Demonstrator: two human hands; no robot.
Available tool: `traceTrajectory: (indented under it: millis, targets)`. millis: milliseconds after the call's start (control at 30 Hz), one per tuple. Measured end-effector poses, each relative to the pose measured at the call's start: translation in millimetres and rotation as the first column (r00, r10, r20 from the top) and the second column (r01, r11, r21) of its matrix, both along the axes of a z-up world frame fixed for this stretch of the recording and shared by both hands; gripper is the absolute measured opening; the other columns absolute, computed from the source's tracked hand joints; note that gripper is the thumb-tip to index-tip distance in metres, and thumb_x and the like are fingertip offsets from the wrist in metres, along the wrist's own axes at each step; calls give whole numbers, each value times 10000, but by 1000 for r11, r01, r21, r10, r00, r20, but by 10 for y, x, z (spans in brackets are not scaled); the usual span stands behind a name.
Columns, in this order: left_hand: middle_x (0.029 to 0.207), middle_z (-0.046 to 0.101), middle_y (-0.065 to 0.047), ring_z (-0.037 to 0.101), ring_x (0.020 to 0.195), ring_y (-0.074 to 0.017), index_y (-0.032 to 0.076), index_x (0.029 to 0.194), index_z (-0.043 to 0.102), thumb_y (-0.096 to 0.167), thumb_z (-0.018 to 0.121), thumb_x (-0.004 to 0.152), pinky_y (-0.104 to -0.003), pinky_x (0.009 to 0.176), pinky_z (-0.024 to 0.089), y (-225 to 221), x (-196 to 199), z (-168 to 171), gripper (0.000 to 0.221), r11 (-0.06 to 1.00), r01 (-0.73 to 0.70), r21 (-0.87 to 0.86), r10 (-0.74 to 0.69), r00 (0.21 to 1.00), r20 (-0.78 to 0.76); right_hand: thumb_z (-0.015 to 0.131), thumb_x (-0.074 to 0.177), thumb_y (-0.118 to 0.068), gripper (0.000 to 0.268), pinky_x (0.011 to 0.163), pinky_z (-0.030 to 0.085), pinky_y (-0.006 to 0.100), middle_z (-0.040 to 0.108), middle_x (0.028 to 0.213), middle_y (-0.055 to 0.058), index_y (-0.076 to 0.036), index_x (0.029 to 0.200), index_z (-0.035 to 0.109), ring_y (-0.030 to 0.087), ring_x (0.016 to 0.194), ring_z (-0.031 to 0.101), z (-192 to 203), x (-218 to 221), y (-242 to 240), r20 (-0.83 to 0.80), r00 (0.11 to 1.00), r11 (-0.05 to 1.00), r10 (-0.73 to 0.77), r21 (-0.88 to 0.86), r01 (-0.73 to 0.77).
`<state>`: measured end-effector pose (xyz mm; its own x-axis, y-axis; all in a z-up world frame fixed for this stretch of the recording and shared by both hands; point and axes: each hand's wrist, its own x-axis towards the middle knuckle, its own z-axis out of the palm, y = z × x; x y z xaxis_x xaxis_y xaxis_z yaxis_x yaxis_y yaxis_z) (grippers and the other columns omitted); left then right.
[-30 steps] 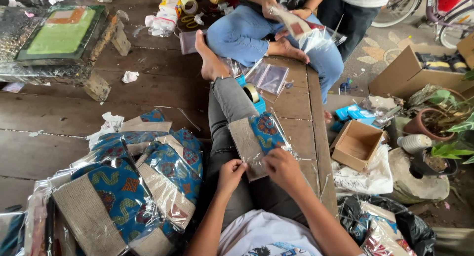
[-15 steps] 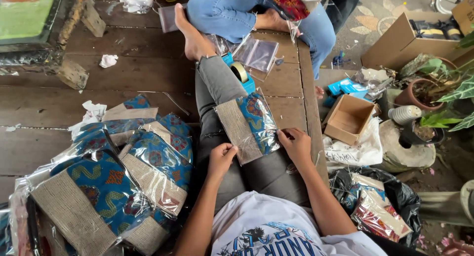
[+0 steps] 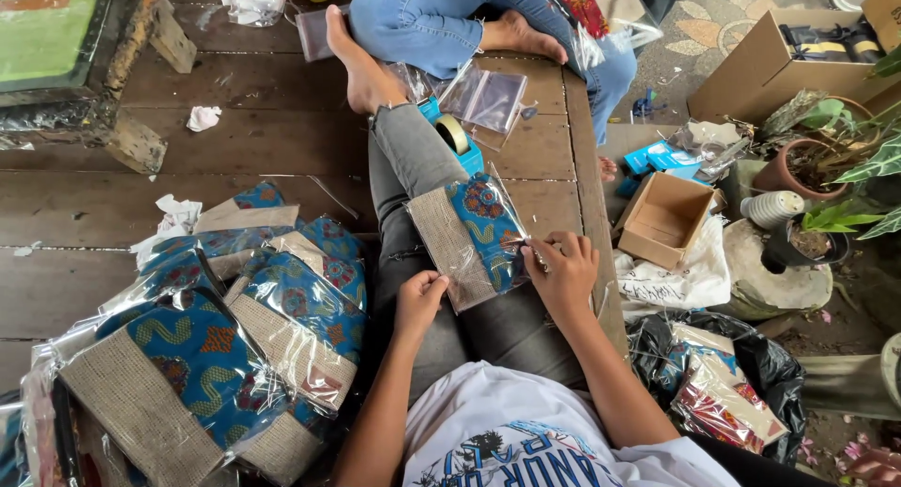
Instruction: The person is packaging small fabric pouches into individual clear plastic bags.
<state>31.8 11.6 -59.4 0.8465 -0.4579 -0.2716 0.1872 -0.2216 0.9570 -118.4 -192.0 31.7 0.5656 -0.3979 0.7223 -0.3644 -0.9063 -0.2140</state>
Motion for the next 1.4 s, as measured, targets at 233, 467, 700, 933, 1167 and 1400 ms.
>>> traceTrajectory:
  millis: [233,467,700,933,1167,1400]
  targets:
    - [623,687,-33,634,507,-138,101,878,769,247,727,858,-224,506,491,-3,2,-35,153,1000,9,-4,-9,1000,13,770,928,-387,161,710,366,334,564,949,-28,-232,905,809,189,860,512,-116,2,-18,-81,995,996,-64,54,69]
    - [658,714,-45,643,525,-142,108,891,784,263,722,860,-230,510,496,-4,16,-81,170,999,27,24,-28,999,33,749,963,-354,197,699,379,352,591,928,-1,-172,927,816,212,847,541,-43,45,36,-164,984,971,-72,213,106]
    - [678,726,-69,656,537,-159,102,902,790,267,729,859,-250,517,517,4,11,-55,182,998,42,36,-44,998,52,770,891,-406,187,683,390,346,584,866,-55,-237,817,793,203,868,552,-383,78,-152,-276,959,936,-70,314,158]
    - [701,730,-97,651,545,-178,53,959,780,280,731,866,-269,514,519,-7,28,-59,250,997,56,49,-59,997,52,745,889,-343,130,700,500,365,631,903,-51,-224,840,762,219,926,616,-517,144,-224,-280,960,911,-7,393,121]
    - [693,729,-76,643,550,-164,61,955,779,259,711,900,-266,504,514,-2,56,-124,217,994,86,69,-91,994,67,730,923,-253,170,753,512,418,606,907,22,-110,838,695,299,944,619,-507,134,-181,-180,984,877,4,473,83]
    - [713,732,-54,620,548,-148,83,967,771,239,687,936,-259,515,513,22,34,-2,181,989,115,92,-123,989,87,711,931,-233,201,802,494,429,574,868,75,-66,836,653,335,922,596,-520,145,-168,-210,977,874,31,480,75]
